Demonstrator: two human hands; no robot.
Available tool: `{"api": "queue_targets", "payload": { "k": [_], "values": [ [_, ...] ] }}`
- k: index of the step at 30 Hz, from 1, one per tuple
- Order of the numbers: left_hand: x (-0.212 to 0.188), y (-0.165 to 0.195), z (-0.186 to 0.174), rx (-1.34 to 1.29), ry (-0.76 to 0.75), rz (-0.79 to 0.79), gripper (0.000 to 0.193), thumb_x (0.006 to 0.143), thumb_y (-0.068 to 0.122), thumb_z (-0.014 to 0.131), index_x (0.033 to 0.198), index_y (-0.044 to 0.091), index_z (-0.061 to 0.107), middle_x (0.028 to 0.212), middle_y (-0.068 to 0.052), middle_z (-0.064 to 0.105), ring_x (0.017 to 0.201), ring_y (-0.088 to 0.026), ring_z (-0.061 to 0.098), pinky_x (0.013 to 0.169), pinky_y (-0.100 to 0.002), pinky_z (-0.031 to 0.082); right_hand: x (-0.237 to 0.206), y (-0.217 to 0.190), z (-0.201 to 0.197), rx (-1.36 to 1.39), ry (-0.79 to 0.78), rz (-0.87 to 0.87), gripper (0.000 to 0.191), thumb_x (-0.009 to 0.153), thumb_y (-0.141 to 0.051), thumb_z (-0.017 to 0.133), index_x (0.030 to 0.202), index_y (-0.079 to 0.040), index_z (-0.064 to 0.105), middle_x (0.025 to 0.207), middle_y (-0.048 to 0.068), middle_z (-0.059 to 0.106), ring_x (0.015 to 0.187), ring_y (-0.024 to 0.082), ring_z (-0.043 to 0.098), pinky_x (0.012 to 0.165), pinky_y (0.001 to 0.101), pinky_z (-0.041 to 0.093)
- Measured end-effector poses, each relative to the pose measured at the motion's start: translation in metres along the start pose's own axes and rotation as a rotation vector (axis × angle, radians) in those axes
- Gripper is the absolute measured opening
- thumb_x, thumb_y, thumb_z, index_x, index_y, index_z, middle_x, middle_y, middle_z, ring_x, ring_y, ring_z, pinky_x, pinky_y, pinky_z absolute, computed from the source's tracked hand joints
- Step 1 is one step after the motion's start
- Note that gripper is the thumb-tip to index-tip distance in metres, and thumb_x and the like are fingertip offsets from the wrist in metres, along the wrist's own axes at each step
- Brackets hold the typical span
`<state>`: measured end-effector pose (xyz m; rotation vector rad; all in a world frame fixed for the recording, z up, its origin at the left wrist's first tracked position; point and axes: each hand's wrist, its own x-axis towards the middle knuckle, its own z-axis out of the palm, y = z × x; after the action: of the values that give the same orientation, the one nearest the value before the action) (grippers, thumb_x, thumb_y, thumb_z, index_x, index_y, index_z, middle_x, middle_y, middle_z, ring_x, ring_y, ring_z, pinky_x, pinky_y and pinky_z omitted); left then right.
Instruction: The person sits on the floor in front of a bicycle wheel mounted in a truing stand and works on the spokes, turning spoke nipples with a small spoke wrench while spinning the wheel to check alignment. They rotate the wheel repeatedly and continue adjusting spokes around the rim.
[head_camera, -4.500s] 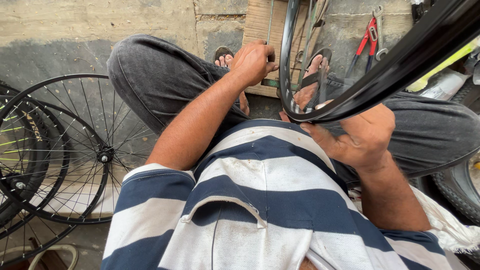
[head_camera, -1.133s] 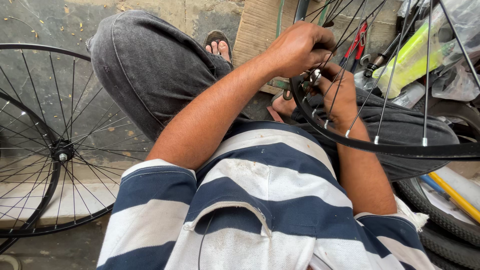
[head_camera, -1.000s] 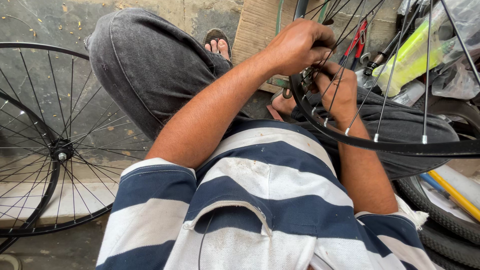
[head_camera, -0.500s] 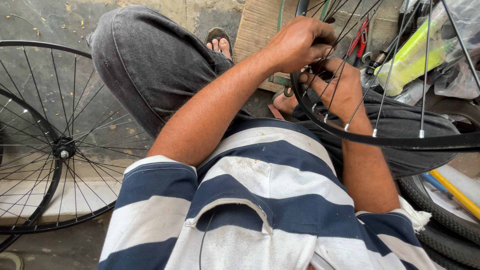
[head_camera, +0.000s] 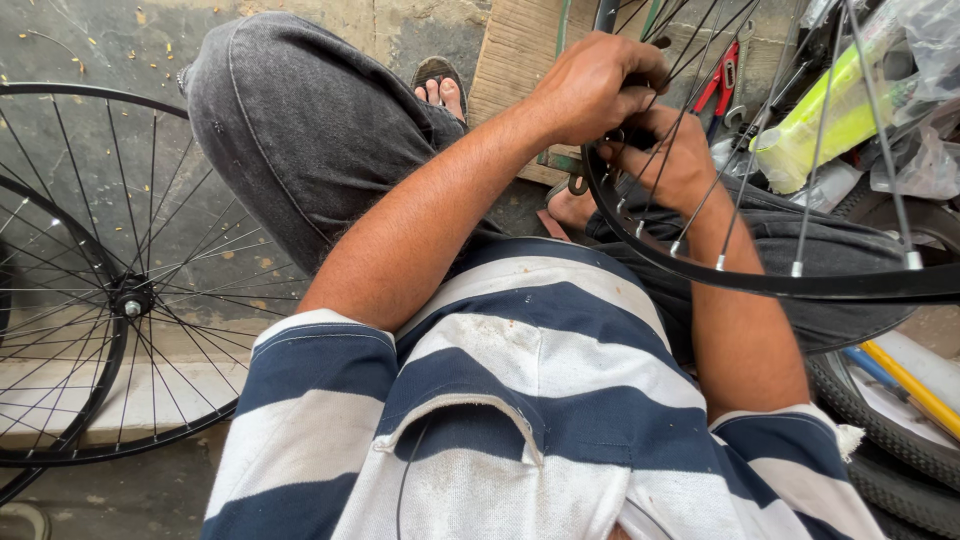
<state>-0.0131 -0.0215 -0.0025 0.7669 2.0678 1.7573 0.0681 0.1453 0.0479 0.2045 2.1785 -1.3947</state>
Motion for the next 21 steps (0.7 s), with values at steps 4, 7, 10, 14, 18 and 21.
{"api": "queue_targets", "payload": {
  "k": [4, 7, 10, 14, 18, 21],
  "values": [
    [0.002, 0.001, 0.002, -0.105, 0.165, -0.153, 0.029, 0.097, 0.033, 0.066, 0.108, 0.007, 0.074, 0.090, -0.009, 0.079, 0.087, -0.026, 0.076, 0.079, -0.039, 0.059, 0.007, 0.008, -0.009, -0.193, -0.026, 0.019, 0.025, 0.090, -0.006, 0.080, 0.111, 0.003, 0.070, 0.094, 0.007, 0.075, 0.084, 0.013, 0.070, 0.076, 0.0281, 0.056],
    [0.007, -0.003, 0.002, -0.224, 0.269, -0.210, 0.052, 0.100, 0.052, 0.064, 0.124, 0.006, 0.064, 0.108, -0.010, 0.077, 0.104, -0.024, 0.076, 0.090, -0.037, 0.061, 0.001, 0.009, -0.010, 0.152, -0.056, -0.035, 0.042, 0.090, -0.004, 0.075, 0.129, -0.002, 0.061, 0.102, 0.003, 0.070, 0.095, 0.011, 0.070, 0.084, 0.0257, 0.057],
    [0.007, -0.008, 0.001, -0.197, 0.161, -0.165, 0.077, 0.096, 0.061, 0.070, 0.146, 0.006, 0.050, 0.132, -0.017, 0.067, 0.122, -0.030, 0.071, 0.098, -0.039, 0.058, -0.005, 0.012, -0.007, 0.145, -0.016, -0.019, 0.030, 0.095, -0.001, 0.072, 0.124, 0.002, 0.066, 0.102, 0.007, 0.072, 0.095, 0.014, 0.069, 0.088, 0.0272, 0.056],
    [0.003, -0.013, -0.002, -0.297, 0.046, -0.233, 0.084, 0.094, 0.058, 0.073, 0.154, 0.009, 0.042, 0.140, -0.017, 0.065, 0.129, -0.028, 0.070, 0.107, -0.040, 0.059, -0.007, 0.017, 0.001, 0.132, 0.123, 0.046, 0.026, 0.096, -0.003, 0.071, 0.121, 0.003, 0.068, 0.099, 0.007, 0.073, 0.087, 0.013, 0.068, 0.076, 0.0270, 0.056],
    [0.000, -0.013, -0.006, -0.316, 0.025, -0.186, 0.082, 0.097, 0.048, 0.080, 0.156, 0.006, 0.041, 0.144, -0.018, 0.064, 0.136, -0.031, 0.066, 0.113, -0.043, 0.056, -0.008, 0.014, 0.011, 0.207, 0.200, 0.093, 0.023, 0.097, -0.004, 0.068, 0.119, 0.003, 0.069, 0.097, 0.009, 0.074, 0.083, 0.013, 0.069, 0.072, 0.0280, 0.057],
    [-0.002, -0.014, -0.008, -0.198, -0.035, -0.223, 0.093, 0.087, 0.047, 0.084, 0.155, 0.006, 0.036, 0.140, -0.019, 0.063, 0.128, -0.032, 0.067, 0.106, -0.043, 0.056, -0.012, 0.006, 0.018, 0.009, 0.304, -0.028, 0.027, 0.095, -0.005, 0.070, 0.121, 0.003, 0.070, 0.093, 0.014, 0.075, 0.082, 0.015, 0.070, 0.072, 0.0304, 0.056]
  ]
}}
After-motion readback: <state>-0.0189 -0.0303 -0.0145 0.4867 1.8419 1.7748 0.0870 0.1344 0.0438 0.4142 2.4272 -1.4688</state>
